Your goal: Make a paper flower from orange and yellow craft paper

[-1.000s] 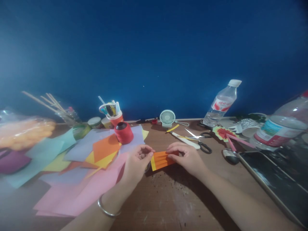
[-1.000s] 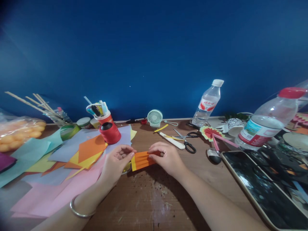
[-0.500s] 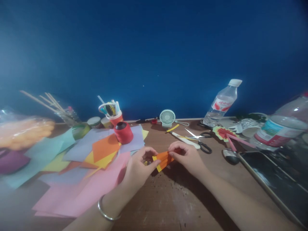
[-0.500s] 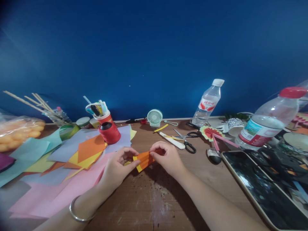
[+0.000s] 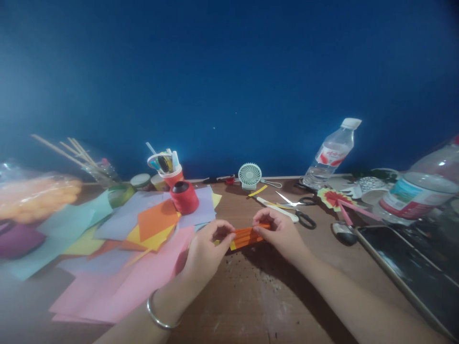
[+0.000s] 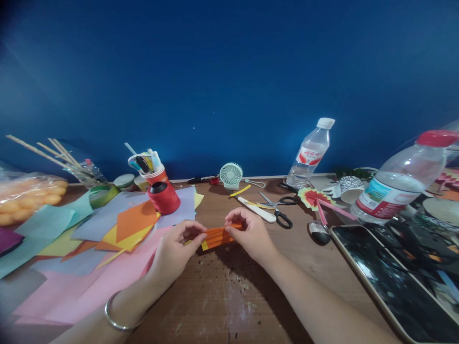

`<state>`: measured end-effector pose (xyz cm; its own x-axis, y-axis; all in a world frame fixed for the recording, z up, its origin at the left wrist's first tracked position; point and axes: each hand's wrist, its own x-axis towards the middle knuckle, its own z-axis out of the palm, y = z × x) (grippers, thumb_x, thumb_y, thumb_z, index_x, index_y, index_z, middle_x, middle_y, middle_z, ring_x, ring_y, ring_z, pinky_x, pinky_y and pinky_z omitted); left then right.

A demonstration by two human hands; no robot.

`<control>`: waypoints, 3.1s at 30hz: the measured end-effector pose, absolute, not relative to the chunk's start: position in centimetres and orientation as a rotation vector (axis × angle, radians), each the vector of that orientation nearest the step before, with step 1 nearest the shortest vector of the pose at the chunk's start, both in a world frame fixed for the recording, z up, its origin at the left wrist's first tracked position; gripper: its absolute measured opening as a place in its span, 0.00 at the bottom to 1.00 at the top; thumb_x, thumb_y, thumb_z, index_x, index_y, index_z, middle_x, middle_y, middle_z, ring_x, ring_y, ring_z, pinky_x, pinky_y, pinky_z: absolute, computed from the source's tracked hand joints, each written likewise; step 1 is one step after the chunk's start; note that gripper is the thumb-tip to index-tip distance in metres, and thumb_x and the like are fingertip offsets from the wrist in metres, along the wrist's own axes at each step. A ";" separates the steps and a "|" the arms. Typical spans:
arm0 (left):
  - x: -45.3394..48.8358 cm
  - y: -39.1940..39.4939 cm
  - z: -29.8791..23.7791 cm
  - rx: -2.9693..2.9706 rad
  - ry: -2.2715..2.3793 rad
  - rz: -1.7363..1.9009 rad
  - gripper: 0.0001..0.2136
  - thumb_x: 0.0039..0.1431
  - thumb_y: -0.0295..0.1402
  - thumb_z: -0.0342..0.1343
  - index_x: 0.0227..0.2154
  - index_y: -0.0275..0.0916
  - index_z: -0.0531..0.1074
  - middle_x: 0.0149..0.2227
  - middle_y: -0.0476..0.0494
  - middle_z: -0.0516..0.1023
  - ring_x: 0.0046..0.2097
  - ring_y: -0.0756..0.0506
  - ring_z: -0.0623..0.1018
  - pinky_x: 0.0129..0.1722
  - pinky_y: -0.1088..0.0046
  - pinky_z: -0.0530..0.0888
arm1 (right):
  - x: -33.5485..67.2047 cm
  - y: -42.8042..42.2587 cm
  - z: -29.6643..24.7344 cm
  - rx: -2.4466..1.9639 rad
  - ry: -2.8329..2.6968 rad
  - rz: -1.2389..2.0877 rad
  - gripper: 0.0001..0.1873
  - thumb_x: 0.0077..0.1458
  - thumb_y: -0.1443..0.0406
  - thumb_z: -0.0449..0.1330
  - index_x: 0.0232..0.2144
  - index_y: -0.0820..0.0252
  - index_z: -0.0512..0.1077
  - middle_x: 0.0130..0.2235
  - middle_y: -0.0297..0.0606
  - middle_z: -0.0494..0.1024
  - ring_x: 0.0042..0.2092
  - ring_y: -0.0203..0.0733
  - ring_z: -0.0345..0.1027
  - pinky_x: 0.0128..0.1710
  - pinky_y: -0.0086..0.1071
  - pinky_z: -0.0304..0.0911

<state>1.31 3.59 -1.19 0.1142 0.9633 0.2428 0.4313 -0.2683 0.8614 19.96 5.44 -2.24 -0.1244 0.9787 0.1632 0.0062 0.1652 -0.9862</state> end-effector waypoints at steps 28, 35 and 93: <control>1.4 4.9 -1.5 1.421 1.284 1.169 0.05 0.47 0.31 0.57 0.28 0.38 0.68 0.28 0.49 0.74 0.32 0.49 0.74 0.34 0.75 0.69 | 20.4 5.3 -1.6 -1.002 -1.721 0.882 0.09 0.38 0.71 0.65 0.27 0.55 0.75 0.35 0.35 0.72 0.38 0.39 0.67 0.39 0.33 0.62; 1.4 4.8 -1.3 1.433 1.299 1.228 0.04 0.46 0.31 0.58 0.27 0.38 0.69 0.28 0.49 0.76 0.32 0.49 0.75 0.34 0.74 0.70 | 20.5 5.7 -2.2 -0.945 -1.537 1.096 0.07 0.39 0.71 0.64 0.26 0.56 0.75 0.34 0.35 0.73 0.38 0.39 0.68 0.40 0.34 0.63; 1.2 3.8 -0.9 2.013 1.315 1.169 0.05 0.51 0.29 0.53 0.25 0.40 0.73 0.33 0.45 0.76 0.37 0.46 0.74 0.39 0.69 0.70 | 20.4 5.3 -1.6 -1.035 -1.654 0.798 0.03 0.45 0.69 0.58 0.23 0.58 0.70 0.32 0.37 0.74 0.35 0.41 0.68 0.37 0.35 0.63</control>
<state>1.20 3.76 -0.87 0.1804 0.8979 0.4015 0.5035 -0.4350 0.7465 20.43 5.28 -1.63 -0.1472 0.9077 0.3930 0.2576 0.4188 -0.8708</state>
